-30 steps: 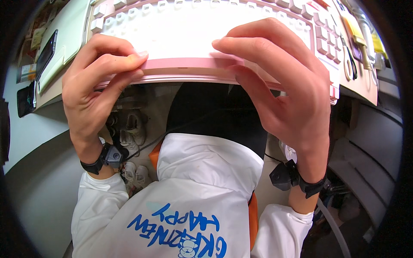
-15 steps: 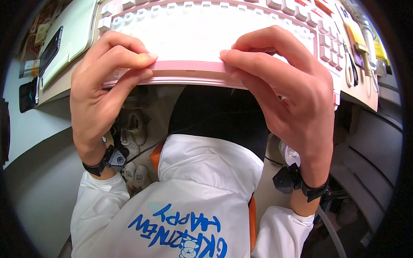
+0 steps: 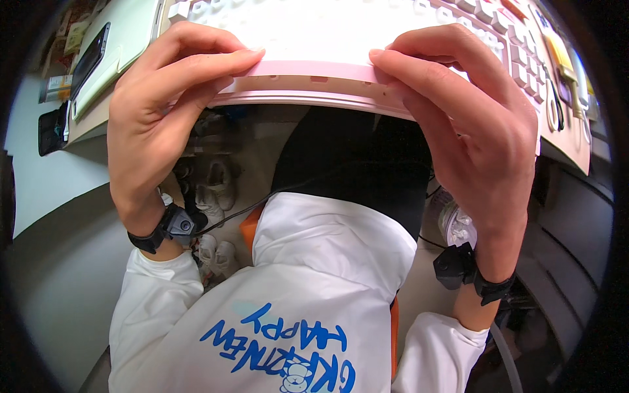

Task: Assembling a mechanical keyboard by installing stabilizers and keycaps.

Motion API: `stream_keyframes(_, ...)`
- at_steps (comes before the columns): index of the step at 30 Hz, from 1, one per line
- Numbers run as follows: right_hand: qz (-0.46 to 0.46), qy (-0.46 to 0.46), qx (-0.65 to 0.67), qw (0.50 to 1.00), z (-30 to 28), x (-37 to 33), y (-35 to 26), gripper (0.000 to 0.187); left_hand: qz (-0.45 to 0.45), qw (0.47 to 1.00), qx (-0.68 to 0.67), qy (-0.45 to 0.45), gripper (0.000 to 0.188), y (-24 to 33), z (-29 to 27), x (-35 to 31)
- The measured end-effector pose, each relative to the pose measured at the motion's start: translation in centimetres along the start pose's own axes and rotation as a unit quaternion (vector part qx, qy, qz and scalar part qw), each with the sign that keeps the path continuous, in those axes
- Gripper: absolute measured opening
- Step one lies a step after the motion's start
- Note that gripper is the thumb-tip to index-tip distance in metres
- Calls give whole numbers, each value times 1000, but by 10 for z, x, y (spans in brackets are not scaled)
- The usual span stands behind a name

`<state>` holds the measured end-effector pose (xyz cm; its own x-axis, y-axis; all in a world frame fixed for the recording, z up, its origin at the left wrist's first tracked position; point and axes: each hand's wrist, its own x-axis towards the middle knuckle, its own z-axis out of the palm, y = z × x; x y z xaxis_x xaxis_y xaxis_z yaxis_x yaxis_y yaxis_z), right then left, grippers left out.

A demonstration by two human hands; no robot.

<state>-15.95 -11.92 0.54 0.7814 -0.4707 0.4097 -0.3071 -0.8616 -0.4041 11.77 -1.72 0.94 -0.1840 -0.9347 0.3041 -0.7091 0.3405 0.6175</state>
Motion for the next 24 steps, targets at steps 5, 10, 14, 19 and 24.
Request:
stream_keyframes(5,1,14,-2,1000,3,-1,0,24,10,1000,6,15,38,-3,3,-1)
stream_keyframes(10,8,24,-10,1000,5,-4,-1,24,-9,999,-26,37,37,-3,5,-2)
stream_keyframes(14,-2,27,-15,1000,5,-5,-3,26,16,999,-9,29,34,-4,3,-5)
stream_keyframes(19,7,36,-9,999,7,-7,-6,31,35,999,8,41,34,-3,4,-6)
stream_keyframes(24,-2,32,-17,999,8,-8,-6,34,20,999,10,50,35,1,5,-9)
